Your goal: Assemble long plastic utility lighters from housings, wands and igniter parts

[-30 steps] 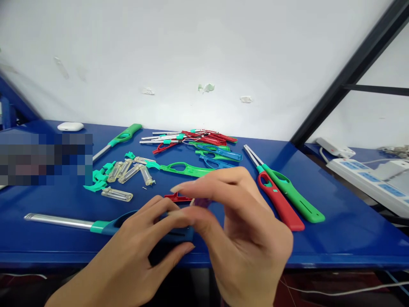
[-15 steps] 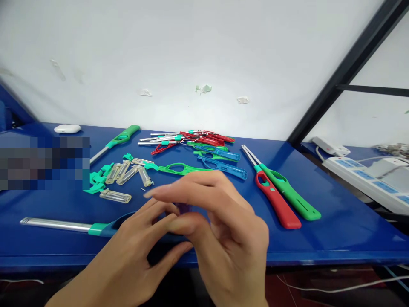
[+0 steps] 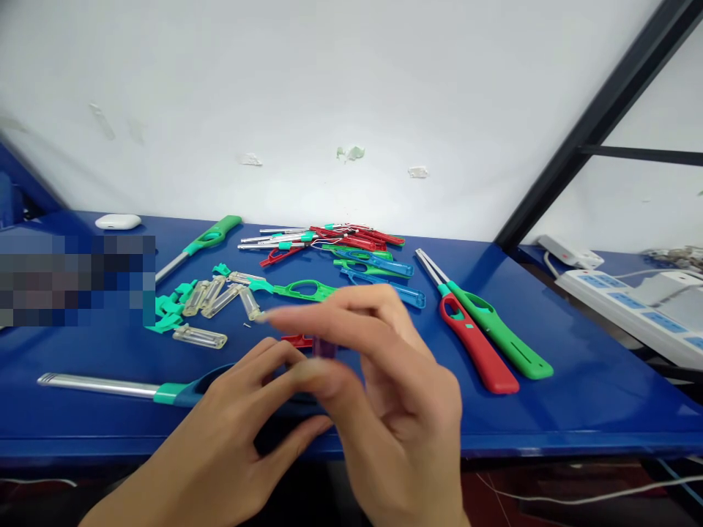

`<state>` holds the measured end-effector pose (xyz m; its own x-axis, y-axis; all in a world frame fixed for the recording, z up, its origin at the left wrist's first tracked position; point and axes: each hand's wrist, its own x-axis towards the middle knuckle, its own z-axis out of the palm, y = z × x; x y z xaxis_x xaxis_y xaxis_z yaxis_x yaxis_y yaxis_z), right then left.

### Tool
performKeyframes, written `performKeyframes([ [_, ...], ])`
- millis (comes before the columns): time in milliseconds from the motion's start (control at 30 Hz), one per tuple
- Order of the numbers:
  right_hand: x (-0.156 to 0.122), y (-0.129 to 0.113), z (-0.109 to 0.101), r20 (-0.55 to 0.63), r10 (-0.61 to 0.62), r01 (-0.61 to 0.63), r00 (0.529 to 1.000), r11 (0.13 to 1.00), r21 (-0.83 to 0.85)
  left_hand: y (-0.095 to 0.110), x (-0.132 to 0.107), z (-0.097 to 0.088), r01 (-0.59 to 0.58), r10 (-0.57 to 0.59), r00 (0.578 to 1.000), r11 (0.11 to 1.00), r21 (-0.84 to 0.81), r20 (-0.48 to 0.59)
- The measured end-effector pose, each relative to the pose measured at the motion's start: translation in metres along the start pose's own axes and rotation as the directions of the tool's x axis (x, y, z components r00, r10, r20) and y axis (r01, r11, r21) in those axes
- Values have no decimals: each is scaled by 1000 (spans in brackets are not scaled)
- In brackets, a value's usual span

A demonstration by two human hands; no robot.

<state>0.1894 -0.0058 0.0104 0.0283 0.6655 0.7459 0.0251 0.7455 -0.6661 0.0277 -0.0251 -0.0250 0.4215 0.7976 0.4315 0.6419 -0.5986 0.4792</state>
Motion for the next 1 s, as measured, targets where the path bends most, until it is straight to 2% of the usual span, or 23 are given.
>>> performKeyframes([
  [67, -1, 2, -2, 38, 39, -41, 999, 997, 59, 0, 0, 0, -7, 8, 1000, 1000, 5, -15],
  [133, -1, 4, -3, 26, 24, -26, 999, 996, 90, 0, -1, 0, -22, 23, 999, 1000, 18, -31],
  [267, 0, 2, -4, -25, -43, 43, 999, 999, -14, -1, -2, 0, -21, 21, 1000, 1000, -2, -13],
  [300, 0, 0, -5, -4, -36, 36, 999, 999, -34, -1, -2, 0, -19, 19, 1000, 1000, -9, -8],
  [433, -2, -3, -7, 96, 103, -105, 990, 994, 14, -2, -2, 1, -34, 35, 998, 999, 24, -43],
  [500, -3, -2, -6, 69, 128, -132, 989, 990, 50, -2, -1, 2, -42, 44, 998, 998, 36, -52],
  [633, -1, -2, -2, -28, 27, -28, 999, 999, -34, -2, -1, 0, -24, 24, 1000, 1000, 8, -8],
  [700, 0, -4, -2, 22, 12, -11, 1000, 997, -74, -1, -1, -2, -25, 25, 1000, 1000, 0, -5],
  [800, -3, -9, -8, 118, 74, -64, 990, 994, -88, -1, 0, -3, -24, 24, 1000, 1000, 10, -4],
  [900, -8, -12, -13, 68, 84, -79, 994, 994, -73, 0, 0, -2, -25, 25, 1000, 1000, 14, -12],
  [1000, -3, -13, -5, -8, 59, -60, 998, 993, -98, 0, 0, -1, -27, 27, 999, 1000, 4, -19],
])
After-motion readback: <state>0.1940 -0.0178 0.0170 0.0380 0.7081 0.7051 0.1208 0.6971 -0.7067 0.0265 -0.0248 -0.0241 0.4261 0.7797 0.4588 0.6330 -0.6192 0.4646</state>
